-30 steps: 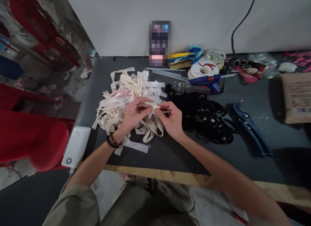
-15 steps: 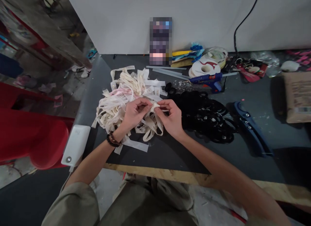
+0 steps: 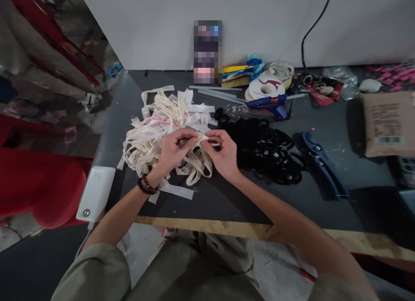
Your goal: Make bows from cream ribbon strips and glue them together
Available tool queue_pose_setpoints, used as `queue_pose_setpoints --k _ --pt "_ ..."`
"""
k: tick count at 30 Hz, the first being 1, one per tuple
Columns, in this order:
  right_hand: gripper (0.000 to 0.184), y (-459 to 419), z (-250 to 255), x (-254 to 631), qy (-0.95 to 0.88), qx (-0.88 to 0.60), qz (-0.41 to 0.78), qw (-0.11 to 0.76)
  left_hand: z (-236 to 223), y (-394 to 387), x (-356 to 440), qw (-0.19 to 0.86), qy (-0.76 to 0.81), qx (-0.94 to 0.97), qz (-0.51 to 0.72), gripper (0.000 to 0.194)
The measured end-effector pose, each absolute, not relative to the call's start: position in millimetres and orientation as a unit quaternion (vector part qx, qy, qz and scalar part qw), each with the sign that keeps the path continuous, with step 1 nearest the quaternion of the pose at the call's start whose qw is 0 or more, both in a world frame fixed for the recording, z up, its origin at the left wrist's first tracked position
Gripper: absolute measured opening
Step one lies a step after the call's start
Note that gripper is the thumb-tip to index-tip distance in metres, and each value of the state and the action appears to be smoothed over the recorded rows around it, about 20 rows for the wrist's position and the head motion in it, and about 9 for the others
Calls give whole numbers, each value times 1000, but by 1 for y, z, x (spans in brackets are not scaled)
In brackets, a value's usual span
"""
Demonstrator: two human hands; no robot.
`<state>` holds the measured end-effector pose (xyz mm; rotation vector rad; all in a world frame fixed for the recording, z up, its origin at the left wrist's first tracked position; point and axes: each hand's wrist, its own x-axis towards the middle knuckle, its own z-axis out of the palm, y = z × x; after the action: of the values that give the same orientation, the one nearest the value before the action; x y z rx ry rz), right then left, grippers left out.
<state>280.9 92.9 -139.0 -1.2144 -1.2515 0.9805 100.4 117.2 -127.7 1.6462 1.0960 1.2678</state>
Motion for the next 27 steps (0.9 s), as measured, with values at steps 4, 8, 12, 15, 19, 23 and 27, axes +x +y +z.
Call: queue_pose_setpoints --k 4,8,12,15,19,23,27 --pt "28 93 -141 282 -529 -506 408 546 -128 117 100 380 422 650 504 36" --pt "27 93 -141 282 -531 -510 407 541 -126 115 99 388 429 653 489 30" --pt "27 93 -140 282 -531 -517 402 539 -125 117 97 432 442 628 473 23" --pt "26 93 -139 282 -527 -523 399 538 -125 119 96 467 446 610 459 23" --pt "26 92 -140 283 -537 -521 388 538 -123 119 96 479 419 617 462 26" --pt "23 92 -141 282 -541 -523 382 536 -121 117 98 480 404 630 458 31" --pt "27 91 -138 282 -543 -516 391 535 -122 117 99 474 417 621 465 36"
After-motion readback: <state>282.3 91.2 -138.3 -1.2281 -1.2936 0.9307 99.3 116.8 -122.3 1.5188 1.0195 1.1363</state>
